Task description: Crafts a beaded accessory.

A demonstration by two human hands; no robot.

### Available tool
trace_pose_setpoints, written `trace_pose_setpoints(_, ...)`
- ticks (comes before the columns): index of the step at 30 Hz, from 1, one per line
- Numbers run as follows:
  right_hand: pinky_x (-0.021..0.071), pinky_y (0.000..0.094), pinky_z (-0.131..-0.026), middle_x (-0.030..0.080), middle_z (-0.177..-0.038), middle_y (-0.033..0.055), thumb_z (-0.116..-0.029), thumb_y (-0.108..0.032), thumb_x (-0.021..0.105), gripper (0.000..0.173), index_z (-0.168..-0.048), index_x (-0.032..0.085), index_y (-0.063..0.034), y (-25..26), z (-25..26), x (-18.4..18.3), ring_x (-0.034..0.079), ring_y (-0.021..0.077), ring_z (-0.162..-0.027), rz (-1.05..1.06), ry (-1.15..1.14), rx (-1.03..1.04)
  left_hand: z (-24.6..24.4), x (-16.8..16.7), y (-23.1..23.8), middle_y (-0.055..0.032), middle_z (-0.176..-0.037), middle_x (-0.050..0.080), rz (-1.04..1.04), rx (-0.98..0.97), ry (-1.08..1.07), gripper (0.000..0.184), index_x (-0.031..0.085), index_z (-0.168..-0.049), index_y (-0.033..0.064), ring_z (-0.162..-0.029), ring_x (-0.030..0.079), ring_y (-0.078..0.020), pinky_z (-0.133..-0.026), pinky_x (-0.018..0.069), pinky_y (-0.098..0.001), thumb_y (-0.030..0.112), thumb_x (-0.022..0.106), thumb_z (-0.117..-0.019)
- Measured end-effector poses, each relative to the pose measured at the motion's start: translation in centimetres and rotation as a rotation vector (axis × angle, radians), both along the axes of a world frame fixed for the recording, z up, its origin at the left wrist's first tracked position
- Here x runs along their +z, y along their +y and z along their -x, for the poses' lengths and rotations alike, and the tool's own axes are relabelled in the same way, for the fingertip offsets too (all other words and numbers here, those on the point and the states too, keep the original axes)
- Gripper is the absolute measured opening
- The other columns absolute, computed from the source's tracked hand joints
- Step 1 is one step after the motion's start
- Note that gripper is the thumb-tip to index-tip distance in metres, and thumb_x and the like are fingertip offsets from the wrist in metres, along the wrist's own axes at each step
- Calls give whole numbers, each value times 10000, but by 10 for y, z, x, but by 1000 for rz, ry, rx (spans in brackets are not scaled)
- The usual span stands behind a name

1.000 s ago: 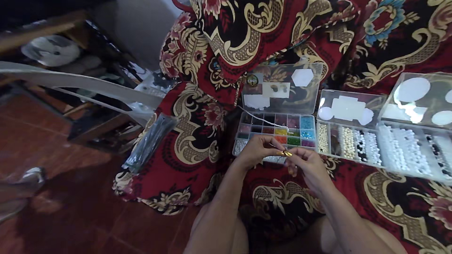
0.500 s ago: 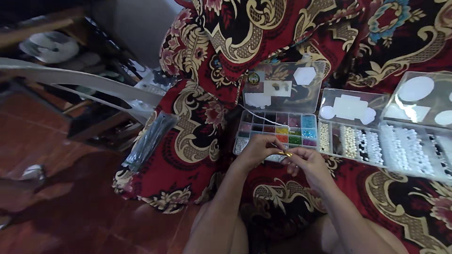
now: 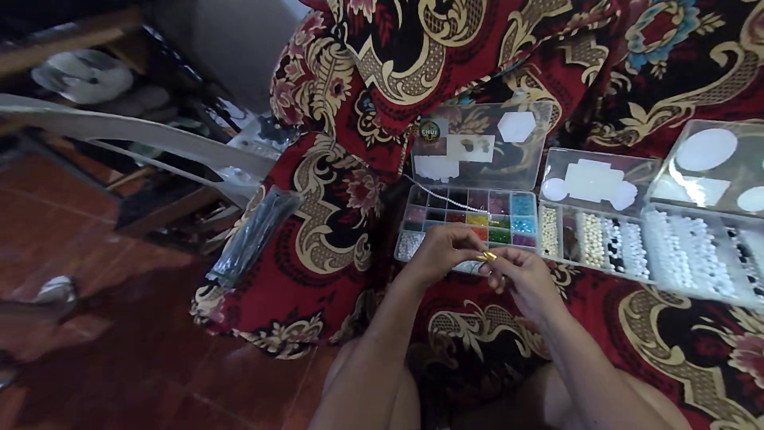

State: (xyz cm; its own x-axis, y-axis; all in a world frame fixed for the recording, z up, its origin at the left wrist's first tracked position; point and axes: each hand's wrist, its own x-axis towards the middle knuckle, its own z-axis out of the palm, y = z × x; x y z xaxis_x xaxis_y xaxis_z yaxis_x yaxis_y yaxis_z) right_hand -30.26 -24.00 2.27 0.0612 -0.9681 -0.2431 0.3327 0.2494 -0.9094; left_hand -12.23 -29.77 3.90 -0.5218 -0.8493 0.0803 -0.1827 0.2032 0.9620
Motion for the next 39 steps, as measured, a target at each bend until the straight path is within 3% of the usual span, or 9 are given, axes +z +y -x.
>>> trace_pose_setpoints(9, 527, 170, -491, 746, -747, 32, -988, 15, 561, 161, -953, 718, 2, 0, 1, 1, 630, 36, -522, 62, -37, -37, 5, 6, 3, -8, -998, 735, -221, 48, 169, 181, 721, -1014, -24, -882, 699, -39, -847, 589, -228, -79, 737, -843)
trace_pose_setpoints(20, 526, 164, -495, 750, -761, 39, -989, -6, 578, 162, -968, 739, -17, 1, 3, -2, 639, 34, -540, 137, -136, -45, 10, 4, 5, 1, -947, 742, -334, 116, 325, 133, 731, -958, 9, -884, 710, -77, -871, 591, -269, -73, 633, -919)
trace_pose_setpoints(30, 531, 168, -507, 744, -765, 41, -978, 0, 591, 161, -963, 751, -9, 0, 3, -7, 634, 36, -547, 169, -114, -59, 17, -4, 9, 11, -892, 735, -293, 141, 391, 125, 727, -911, 20, -840, 697, -55, -824, 588, -247, -89, 677, -877)
trace_pose_setpoints(35, 528, 164, -510, 739, -751, 25, -968, 9, 586, 169, -944, 751, -15, -1, 3, -6, 625, 28, -540, 170, -101, -86, 19, 0, 9, 7, -995, 721, -280, 107, 344, 186, 696, -1030, -13, -899, 688, -50, -861, 580, -243, -101, 670, -868)
trace_pose_setpoints(39, 513, 152, -504, 728, -746, 11, -976, 2, 568, 188, -919, 743, -36, -1, 4, -4, 607, 14, -535, 142, -137, -83, 21, -7, 9, -9, -998, 710, -252, 93, 410, 154, 722, -966, -13, -901, 686, -58, -857, 585, -241, -112, 680, -855)
